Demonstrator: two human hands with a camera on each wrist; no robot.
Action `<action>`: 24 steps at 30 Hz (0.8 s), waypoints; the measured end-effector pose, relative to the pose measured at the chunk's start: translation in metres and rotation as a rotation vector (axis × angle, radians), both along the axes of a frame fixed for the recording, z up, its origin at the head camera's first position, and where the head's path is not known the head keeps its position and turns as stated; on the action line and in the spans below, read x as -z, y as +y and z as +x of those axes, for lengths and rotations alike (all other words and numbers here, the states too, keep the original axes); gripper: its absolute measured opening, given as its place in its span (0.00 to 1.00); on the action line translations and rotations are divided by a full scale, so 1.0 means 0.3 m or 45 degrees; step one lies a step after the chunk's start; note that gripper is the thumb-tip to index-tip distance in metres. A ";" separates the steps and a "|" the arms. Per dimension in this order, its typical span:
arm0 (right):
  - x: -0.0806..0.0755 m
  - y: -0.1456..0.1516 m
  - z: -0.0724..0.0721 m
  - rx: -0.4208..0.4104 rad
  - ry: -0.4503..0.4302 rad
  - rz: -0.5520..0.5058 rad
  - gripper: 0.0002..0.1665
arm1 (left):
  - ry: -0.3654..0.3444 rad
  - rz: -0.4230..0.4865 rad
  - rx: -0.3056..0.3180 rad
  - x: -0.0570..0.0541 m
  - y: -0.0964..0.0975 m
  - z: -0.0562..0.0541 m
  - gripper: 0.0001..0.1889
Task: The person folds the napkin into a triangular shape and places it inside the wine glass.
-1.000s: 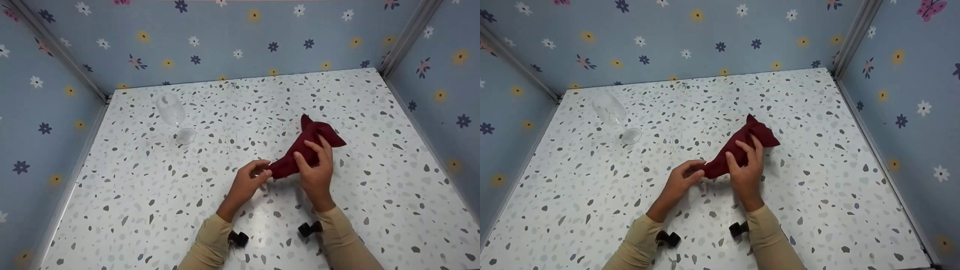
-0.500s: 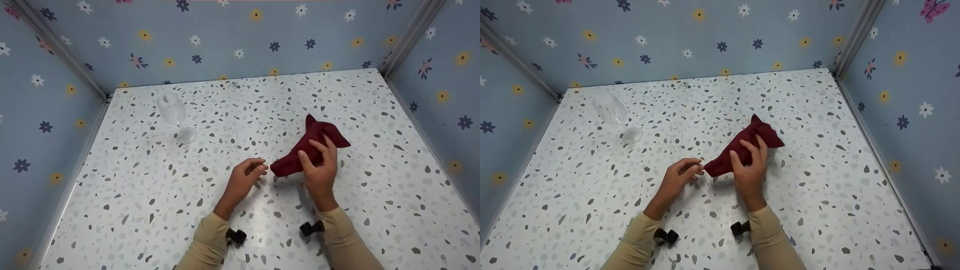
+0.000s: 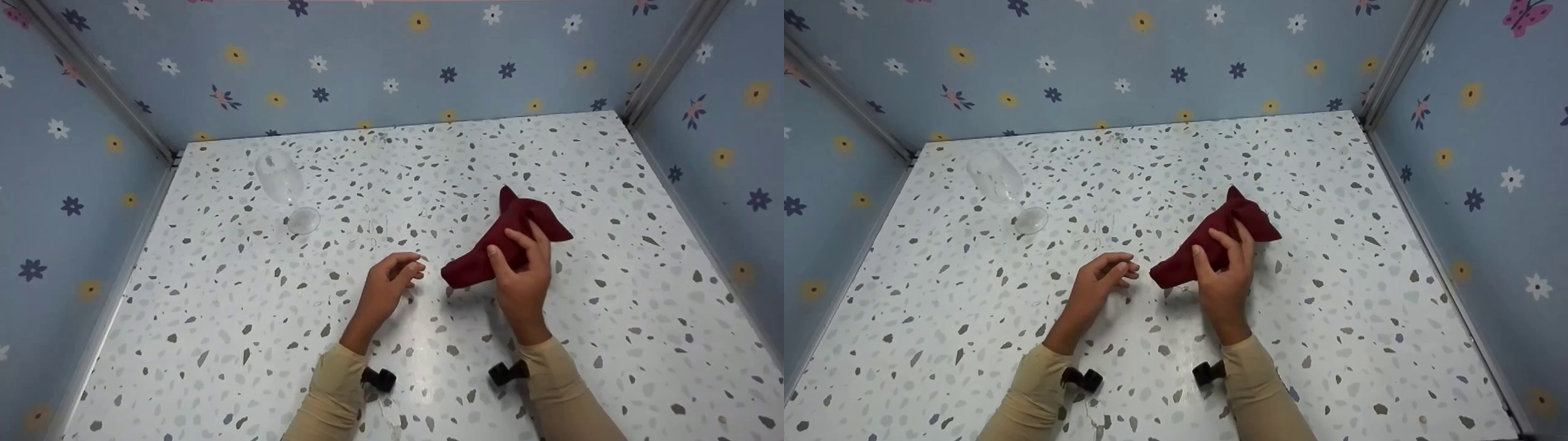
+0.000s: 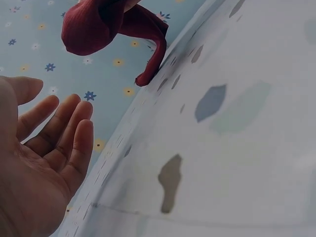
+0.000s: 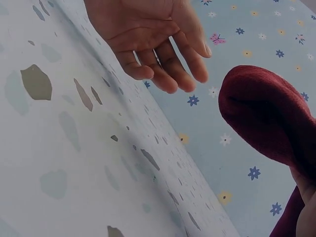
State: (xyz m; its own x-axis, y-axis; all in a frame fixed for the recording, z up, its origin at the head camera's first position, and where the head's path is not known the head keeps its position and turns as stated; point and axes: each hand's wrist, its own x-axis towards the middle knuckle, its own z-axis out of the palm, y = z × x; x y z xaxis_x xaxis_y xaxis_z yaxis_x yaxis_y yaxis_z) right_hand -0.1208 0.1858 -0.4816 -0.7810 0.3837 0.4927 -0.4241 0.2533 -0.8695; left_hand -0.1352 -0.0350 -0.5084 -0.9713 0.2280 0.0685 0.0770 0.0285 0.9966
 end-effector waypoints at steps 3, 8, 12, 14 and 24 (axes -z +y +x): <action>0.006 -0.001 -0.003 0.004 0.001 0.006 0.20 | -0.013 0.018 -0.032 0.008 -0.018 -0.007 0.14; 0.012 -0.005 -0.004 0.011 -0.010 -0.001 0.19 | -0.009 0.066 -0.093 0.012 -0.056 -0.018 0.14; 0.011 -0.012 -0.007 0.012 -0.012 0.003 0.19 | -0.005 0.103 -0.192 0.007 -0.102 -0.041 0.14; 0.011 -0.013 -0.009 0.018 -0.008 0.012 0.19 | 0.002 0.119 -0.255 0.014 -0.127 -0.060 0.14; 0.024 -0.007 -0.009 0.016 -0.005 0.035 0.18 | 0.017 0.172 -0.407 0.101 -0.213 -0.148 0.17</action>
State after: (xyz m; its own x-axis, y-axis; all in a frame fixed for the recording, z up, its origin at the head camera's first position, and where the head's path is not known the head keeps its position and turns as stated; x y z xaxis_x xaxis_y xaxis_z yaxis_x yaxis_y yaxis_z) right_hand -0.1234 0.1838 -0.4889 -0.7779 0.3802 0.5003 -0.4175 0.2823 -0.8637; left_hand -0.1795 -0.0990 -0.5388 -0.9908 -0.1000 0.0906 0.0987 -0.0790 0.9920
